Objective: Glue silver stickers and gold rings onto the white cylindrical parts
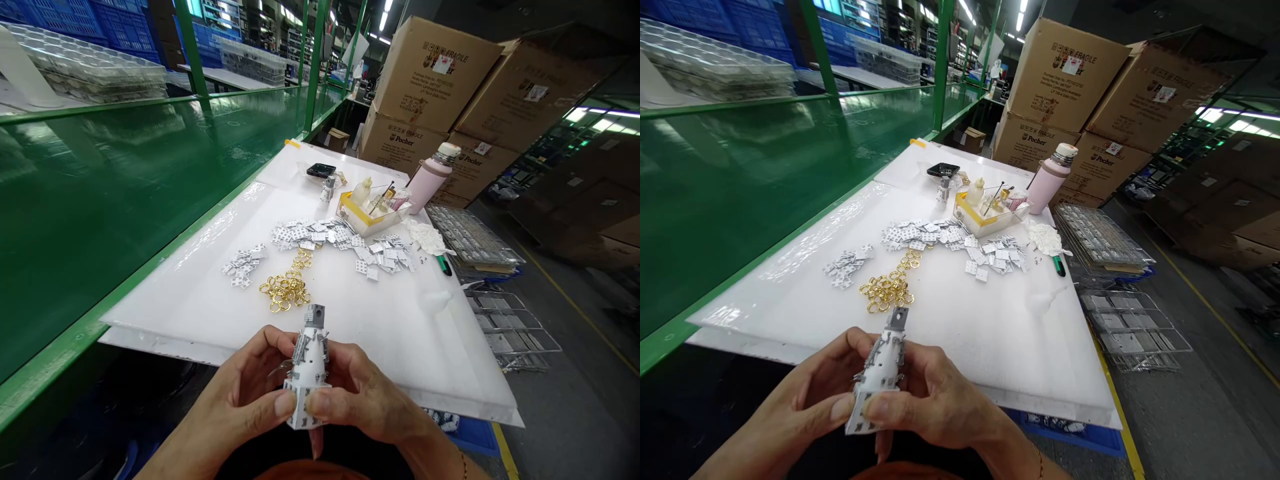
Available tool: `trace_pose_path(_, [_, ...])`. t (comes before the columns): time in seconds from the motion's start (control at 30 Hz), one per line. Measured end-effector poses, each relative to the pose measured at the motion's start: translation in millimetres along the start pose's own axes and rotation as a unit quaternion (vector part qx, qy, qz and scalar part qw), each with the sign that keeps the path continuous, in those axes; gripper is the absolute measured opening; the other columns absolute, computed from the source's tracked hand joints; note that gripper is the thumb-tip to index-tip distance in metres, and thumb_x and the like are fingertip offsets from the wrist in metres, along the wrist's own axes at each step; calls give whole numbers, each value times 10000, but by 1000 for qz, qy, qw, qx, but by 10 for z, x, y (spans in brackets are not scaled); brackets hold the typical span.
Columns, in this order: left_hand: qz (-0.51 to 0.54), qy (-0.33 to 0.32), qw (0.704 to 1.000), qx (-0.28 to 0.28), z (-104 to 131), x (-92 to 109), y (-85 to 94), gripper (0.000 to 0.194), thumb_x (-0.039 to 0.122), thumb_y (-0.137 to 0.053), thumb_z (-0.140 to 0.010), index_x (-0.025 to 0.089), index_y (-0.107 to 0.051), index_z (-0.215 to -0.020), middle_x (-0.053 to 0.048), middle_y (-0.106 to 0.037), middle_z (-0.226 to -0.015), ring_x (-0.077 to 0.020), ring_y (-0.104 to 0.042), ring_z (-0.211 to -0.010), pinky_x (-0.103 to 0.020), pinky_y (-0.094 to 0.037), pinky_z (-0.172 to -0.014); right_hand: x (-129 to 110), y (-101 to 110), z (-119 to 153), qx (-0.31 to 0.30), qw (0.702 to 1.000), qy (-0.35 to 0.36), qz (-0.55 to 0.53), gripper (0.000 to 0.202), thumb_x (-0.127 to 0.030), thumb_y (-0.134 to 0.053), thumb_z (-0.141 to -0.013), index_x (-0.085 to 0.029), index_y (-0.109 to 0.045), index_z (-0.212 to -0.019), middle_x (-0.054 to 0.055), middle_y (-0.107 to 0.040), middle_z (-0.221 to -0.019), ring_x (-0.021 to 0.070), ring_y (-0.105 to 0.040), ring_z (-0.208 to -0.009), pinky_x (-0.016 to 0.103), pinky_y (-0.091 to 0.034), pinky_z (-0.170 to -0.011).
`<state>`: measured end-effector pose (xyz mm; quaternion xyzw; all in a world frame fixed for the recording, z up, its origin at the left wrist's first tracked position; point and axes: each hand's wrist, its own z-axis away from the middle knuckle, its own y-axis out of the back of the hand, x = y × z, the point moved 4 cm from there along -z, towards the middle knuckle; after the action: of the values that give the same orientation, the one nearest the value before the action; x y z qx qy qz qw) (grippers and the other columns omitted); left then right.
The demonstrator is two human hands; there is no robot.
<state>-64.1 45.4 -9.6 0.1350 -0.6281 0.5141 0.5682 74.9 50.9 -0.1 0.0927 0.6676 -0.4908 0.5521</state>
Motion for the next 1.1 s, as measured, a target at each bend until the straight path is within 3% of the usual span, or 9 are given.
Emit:
trace_pose_path(0.37, [-3,7,1000,-25,-2,-32,-6,382,480,-754,-790,250,-539,-1006,-38,-634,-968,-211,-597,-881,-313,-491,-732,19,-24,-10,-44,997,-46,-32,355,-338,-819,-750,-135,-598,-941,-7,-580,-764,84,-571,-641,133,-502,-458])
trace_pose_path(0.5, [33,22,998,-53,-56,-73,-42,623,486,-819,-691,277,-502,-1185,-80,-636,-1096,-274,-651,-917,-396,-530,-758,35,15,-17,-41,996,-78,-27,416,-353,-874,-674,-122,-634,-923,4,-619,-789,90,-602,-656,147,-505,-499])
trace_pose_path(0.63, [74,29,992,-102,-82,-144,-110,824,482,-856,-619,285,-484,-1327,-111,-623,-1222,-313,-652,-993,-476,-500,-883,81,35,-5,-63,993,-100,-19,470,-338,-942,-535,-126,-691,-872,-5,-626,-805,108,-612,-683,178,-507,-550])
trace_pose_path(0.77, [9,-31,994,-106,-94,-127,-105,703,481,-862,-550,277,-619,-1178,-87,-614,-1231,-388,-536,-1215,-526,-399,-1032,191,57,3,-59,990,-116,-61,530,-273,-958,-497,-133,-714,-947,-18,-618,-800,108,-585,-704,212,-516,-641])
trace_pose_path(0.83, [-48,-51,991,-114,-102,-86,-116,602,472,-854,-544,268,-650,-1072,-76,-625,-1173,-391,-518,-1219,-542,-363,-1067,232,46,-7,-72,988,-113,-77,497,-252,-961,-476,-130,-709,-887,-18,-612,-801,99,-564,-697,218,-515,-663])
trace_pose_path(0.97, [-167,-50,979,-102,-110,-39,-144,519,454,-863,-531,235,-654,-953,-119,-612,-1258,-428,-499,-1228,-572,-312,-1097,256,27,-26,-78,988,-130,-27,477,-435,-946,-448,-124,-636,-633,0,-623,-771,100,-560,-678,204,-499,-619])
trace_pose_path(1.1, [-103,-38,992,-55,-67,-82,-164,532,600,-813,-568,247,-661,-935,-141,-566,-1351,-461,-400,-1337,-558,-398,-1024,171,-14,-29,-69,989,-129,-8,522,-592,-879,-527,-162,-610,-651,-3,-608,-751,93,-562,-636,182,-462,-527])
